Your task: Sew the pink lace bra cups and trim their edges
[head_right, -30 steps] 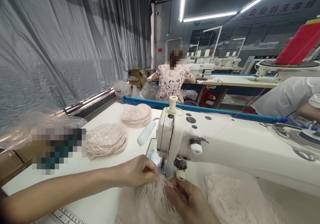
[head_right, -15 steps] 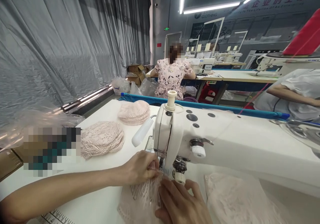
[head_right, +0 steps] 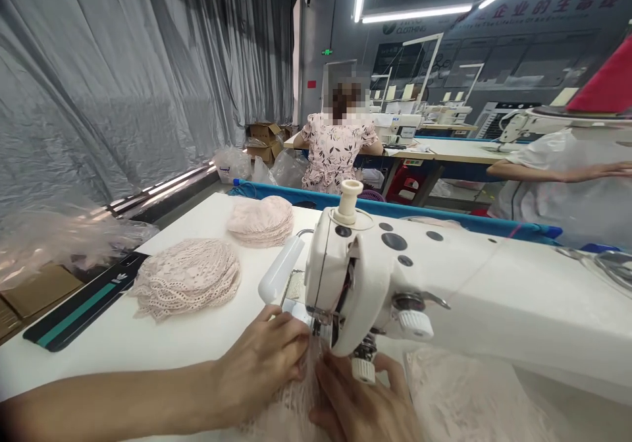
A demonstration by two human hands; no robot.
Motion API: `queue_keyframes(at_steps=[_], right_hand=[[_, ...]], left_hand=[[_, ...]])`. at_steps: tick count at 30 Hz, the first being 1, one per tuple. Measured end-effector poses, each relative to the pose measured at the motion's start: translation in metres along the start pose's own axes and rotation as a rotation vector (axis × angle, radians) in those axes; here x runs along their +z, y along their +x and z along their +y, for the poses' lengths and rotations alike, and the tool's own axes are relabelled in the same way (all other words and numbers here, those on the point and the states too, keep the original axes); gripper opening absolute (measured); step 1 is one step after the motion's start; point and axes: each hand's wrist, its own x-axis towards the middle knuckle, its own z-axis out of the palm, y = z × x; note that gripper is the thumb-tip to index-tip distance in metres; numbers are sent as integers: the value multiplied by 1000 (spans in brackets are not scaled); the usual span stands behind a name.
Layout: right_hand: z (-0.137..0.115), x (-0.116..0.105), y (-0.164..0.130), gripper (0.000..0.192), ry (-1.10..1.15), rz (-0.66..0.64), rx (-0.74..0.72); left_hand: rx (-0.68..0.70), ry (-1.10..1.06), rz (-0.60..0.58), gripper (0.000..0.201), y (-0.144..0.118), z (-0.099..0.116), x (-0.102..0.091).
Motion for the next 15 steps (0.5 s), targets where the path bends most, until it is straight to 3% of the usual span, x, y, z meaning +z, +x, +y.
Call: queue_keyframes(at_steps=[4, 7, 13, 15], right_hand=[[11, 18, 2, 28, -136, 67, -1], [14, 19, 3, 32, -201, 75, -14], [5, -18, 4, 50, 48, -116, -203], [-2, -22, 1, 37, 146, -91, -178]], left_hand=[[-112, -67, -30, 12, 23, -15, 0], [-143, -104, -12, 18, 28, -20, -1], [105, -135, 0, 17, -3, 3, -22], [165, -93, -4, 32, -13, 14, -26]])
